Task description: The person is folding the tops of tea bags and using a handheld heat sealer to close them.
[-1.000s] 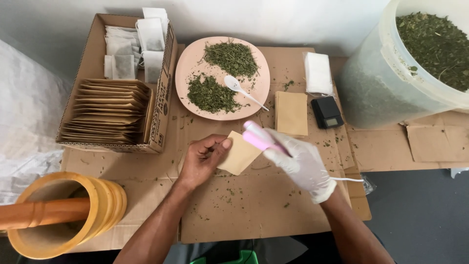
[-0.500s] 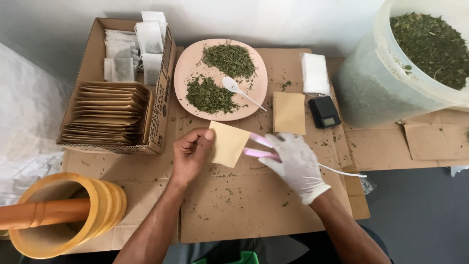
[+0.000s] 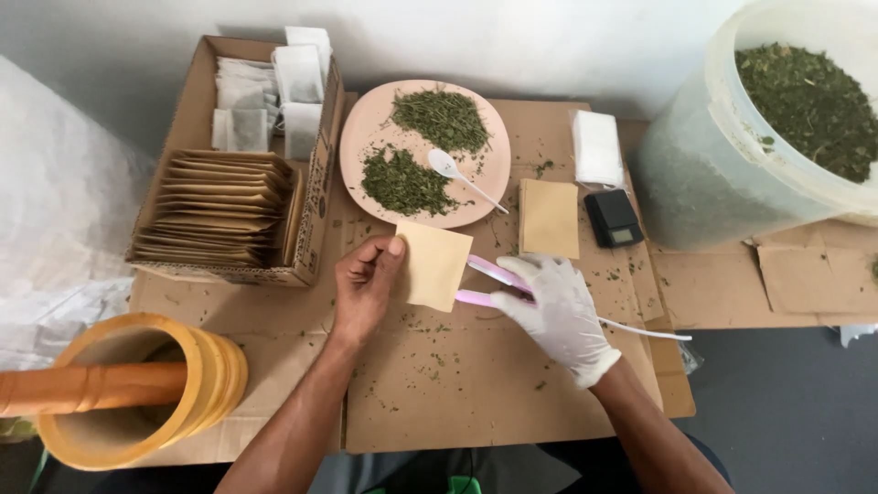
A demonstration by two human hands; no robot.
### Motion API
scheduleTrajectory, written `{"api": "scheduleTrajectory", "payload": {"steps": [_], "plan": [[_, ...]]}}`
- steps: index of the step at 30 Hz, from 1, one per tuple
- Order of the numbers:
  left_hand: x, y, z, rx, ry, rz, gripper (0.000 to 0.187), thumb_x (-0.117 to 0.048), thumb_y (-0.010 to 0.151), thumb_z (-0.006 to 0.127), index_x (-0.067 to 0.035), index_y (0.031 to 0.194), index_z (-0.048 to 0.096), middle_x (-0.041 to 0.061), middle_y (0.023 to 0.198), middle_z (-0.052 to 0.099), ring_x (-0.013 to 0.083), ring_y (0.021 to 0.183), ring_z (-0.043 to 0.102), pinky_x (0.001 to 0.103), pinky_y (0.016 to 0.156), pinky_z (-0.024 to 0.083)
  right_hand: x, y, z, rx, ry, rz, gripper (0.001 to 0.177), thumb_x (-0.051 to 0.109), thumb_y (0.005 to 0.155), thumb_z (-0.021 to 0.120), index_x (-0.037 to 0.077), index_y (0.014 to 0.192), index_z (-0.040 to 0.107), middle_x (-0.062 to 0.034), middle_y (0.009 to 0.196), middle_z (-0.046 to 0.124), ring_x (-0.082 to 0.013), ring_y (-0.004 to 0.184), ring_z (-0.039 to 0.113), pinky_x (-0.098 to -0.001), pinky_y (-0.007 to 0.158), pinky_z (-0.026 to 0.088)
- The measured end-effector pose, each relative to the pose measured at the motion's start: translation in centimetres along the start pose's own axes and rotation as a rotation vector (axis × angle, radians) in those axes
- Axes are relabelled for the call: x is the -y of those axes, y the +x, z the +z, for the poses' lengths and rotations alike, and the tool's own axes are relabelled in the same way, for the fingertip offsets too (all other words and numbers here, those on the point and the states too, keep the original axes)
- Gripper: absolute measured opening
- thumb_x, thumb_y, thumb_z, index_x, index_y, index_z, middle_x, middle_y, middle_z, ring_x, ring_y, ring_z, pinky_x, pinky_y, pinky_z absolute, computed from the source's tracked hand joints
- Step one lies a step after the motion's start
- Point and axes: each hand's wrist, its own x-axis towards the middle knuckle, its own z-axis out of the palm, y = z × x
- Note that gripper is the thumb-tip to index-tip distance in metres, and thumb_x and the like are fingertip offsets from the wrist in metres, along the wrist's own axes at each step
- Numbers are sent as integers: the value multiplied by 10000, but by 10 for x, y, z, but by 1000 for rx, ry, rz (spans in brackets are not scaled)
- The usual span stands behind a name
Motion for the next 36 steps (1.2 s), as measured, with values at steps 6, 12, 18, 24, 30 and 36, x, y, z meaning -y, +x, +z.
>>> {"api": "scheduleTrajectory", "payload": {"steps": [6,12,18,24,30,36], "plan": [[-5,3,6,-14,1,31,249,-223,1158,700,-57,1057,856,5,770,665,91,833,519,296,786,512,29,-2,18,-45,757,192,321,340,987,832,239,1292,821,-70,1196,824,-267,1242,787,-475,1136,584],[5,2,11,-44,-28,60,256,-247,1171,688,-69,1062,837,-14,807,620,97,838,487,300,781,473,42,3,32,-80,953,284,273,285,967,878,222,1226,818,-59,1146,807,-189,1165,770,-437,1148,584],[-15,-3,19,-21,-50,56,231,-211,1163,697,-73,1042,835,-57,777,596,68,790,470,253,769,483,49,5,41,-120,966,338,169,265,989,873,203,1127,798,-26,1054,769,-123,1041,716,-401,1083,603],[-66,1,26,106,155,321,371,-101,1168,571,-3,1524,604,317,1428,696,514,1375,641,763,1179,493,36,6,40,-139,898,283,172,269,982,892,183,1107,810,-7,1003,761,-92,981,696,-392,1027,613],[-116,9,23,394,962,689,213,-259,1037,823,-191,1237,852,61,1376,810,309,1435,676,566,1313,331,70,-6,-10,-143,392,-1,126,327,1006,870,234,1089,848,-30,992,810,-217,991,826,-425,941,645],[-155,29,25,641,1305,667,329,-111,947,854,-205,1262,842,73,1058,887,299,1195,804,740,1302,287,72,-4,-29,-169,183,-220,112,319,1032,812,276,1130,844,2,1042,808,-214,1060,798,-411,974,638]]}}
